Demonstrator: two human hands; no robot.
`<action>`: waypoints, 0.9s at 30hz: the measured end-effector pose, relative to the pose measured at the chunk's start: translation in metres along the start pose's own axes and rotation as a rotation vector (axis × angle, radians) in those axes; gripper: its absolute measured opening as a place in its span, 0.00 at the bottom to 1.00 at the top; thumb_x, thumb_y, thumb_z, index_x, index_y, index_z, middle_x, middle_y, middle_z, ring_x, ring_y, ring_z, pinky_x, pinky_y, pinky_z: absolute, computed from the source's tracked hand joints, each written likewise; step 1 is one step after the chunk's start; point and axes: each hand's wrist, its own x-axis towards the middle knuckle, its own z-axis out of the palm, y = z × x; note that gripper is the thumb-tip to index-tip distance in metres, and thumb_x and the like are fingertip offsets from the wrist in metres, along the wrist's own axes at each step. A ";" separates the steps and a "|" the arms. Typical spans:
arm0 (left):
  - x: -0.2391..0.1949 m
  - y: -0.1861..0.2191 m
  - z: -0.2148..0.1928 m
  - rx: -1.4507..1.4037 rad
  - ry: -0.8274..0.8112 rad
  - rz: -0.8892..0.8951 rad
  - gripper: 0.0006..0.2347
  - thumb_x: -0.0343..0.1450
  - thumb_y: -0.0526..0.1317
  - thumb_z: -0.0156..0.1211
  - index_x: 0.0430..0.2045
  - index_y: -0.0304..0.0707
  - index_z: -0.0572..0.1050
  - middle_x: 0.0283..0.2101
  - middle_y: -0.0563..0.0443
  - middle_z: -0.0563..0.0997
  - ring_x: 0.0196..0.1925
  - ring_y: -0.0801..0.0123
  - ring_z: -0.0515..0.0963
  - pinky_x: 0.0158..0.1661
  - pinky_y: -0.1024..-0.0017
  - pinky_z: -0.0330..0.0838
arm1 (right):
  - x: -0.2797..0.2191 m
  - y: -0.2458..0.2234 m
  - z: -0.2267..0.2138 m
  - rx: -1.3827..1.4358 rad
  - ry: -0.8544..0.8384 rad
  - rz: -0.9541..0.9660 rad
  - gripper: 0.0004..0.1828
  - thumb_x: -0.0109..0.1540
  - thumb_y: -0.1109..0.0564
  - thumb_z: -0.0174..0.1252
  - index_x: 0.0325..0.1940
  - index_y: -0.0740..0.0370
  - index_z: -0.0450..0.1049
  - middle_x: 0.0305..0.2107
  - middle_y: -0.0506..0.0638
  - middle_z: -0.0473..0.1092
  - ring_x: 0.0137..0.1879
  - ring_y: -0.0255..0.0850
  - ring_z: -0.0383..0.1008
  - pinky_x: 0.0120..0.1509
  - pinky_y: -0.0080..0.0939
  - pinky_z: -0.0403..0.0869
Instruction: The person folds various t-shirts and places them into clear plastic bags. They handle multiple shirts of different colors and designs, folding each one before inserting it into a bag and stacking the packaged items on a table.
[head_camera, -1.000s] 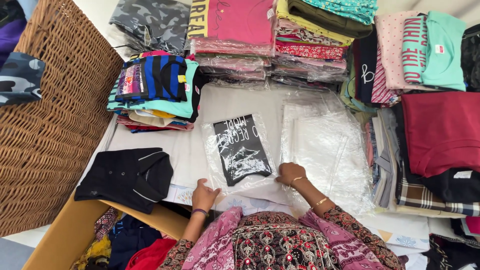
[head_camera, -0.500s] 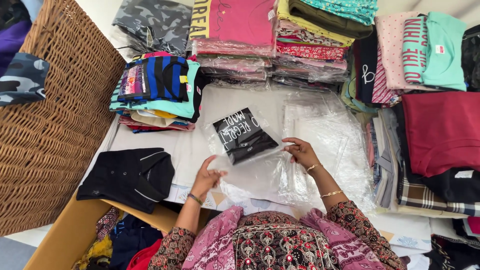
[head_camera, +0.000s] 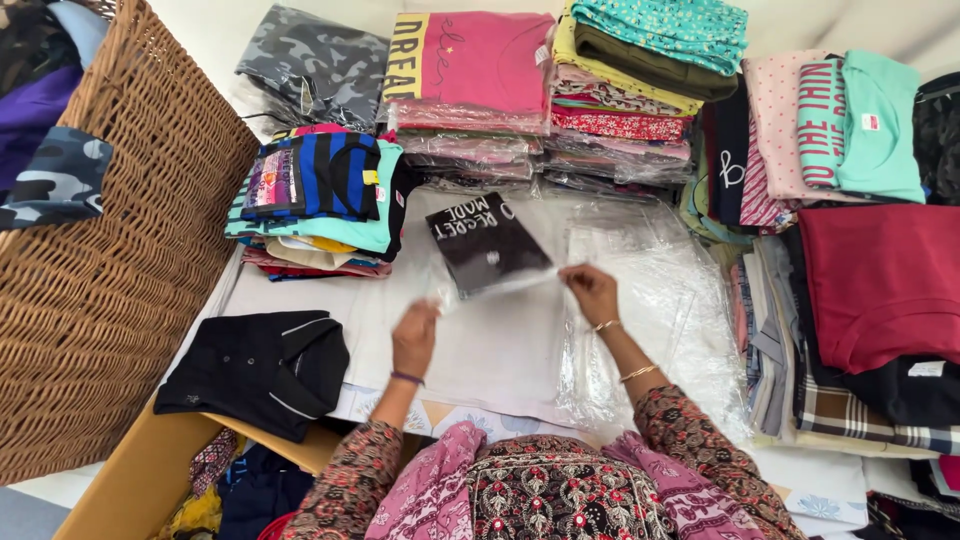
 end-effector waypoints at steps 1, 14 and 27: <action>-0.032 -0.019 0.016 0.000 0.001 -0.002 0.04 0.70 0.26 0.59 0.31 0.33 0.78 0.43 0.42 0.84 0.51 0.50 0.84 0.52 0.63 0.77 | -0.014 0.007 0.006 0.000 -0.002 0.001 0.10 0.61 0.71 0.61 0.44 0.63 0.82 0.41 0.53 0.80 0.47 0.38 0.81 0.57 0.36 0.81; -0.101 0.050 0.053 -0.188 -0.542 -0.322 0.15 0.71 0.39 0.63 0.52 0.36 0.77 0.60 0.39 0.77 0.63 0.52 0.75 0.63 0.59 0.67 | -0.085 0.026 0.067 0.536 0.036 0.951 0.41 0.67 0.42 0.60 0.74 0.68 0.54 0.59 0.62 0.65 0.58 0.48 0.70 0.58 0.46 0.76; 0.009 -0.027 0.033 -0.653 -0.283 -1.104 0.23 0.76 0.50 0.55 0.66 0.45 0.63 0.58 0.55 0.76 0.56 0.68 0.76 0.56 0.63 0.65 | 0.006 -0.164 -0.006 0.351 -0.382 0.459 0.36 0.65 0.62 0.60 0.77 0.54 0.61 0.37 0.44 0.74 0.41 0.29 0.71 0.44 0.31 0.71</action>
